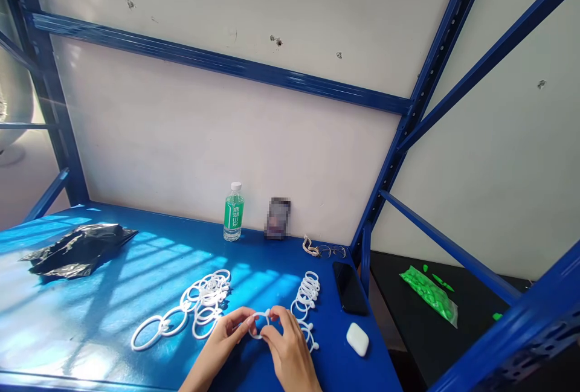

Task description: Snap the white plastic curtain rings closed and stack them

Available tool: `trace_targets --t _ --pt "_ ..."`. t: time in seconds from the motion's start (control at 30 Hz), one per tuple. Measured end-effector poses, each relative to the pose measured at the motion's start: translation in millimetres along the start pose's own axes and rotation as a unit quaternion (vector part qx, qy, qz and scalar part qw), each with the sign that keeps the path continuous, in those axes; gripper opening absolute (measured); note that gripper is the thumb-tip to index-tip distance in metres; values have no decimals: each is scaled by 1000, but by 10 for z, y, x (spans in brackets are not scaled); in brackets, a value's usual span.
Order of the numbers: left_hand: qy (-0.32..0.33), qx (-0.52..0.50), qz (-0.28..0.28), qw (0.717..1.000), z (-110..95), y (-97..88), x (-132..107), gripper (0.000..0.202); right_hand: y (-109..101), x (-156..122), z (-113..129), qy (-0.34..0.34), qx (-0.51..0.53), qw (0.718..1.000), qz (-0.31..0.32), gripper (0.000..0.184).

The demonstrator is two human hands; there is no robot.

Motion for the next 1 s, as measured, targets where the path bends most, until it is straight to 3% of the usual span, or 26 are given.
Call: trace_targets --t 0.1,0.2,0.3,0.43,0.57,0.63,0.77,1.0 --pt "-10 -47 27 998 -29 10 -17 53 71 -2 -71 83 129 988 -11 22" --pt "-24 -82 55 995 -48 52 -42 48 182 -39 -143 189 302 934 -29 10" --pt "-50 -114 95 988 -2 112 -64 47 340 -89 -149 264 492 829 -16 28" --pt "-77 -146 152 974 108 189 -95 54 472 -93 -50 303 660 687 35 42" --pt "-89 -251 133 955 134 227 -122 50 494 -57 1 360 754 549 14 44" --pt "-95 -280 122 947 114 246 -129 49 503 -54 -4 382 777 500 -14 43" --pt "-111 -304 110 940 67 287 -129 49 551 -86 -35 394 793 463 -43 39" --pt "-151 -361 56 918 131 306 -135 51 571 -102 -81 381 798 464 -49 29"
Point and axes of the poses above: each hand's wrist, its own x-axis towards the middle knuckle, its own y-axis out of the palm, z = x × y, the point moved 4 cm from there along x, towards the middle knuckle, and after that the axes turned 4 degrees about y, right-handed, at the moved point
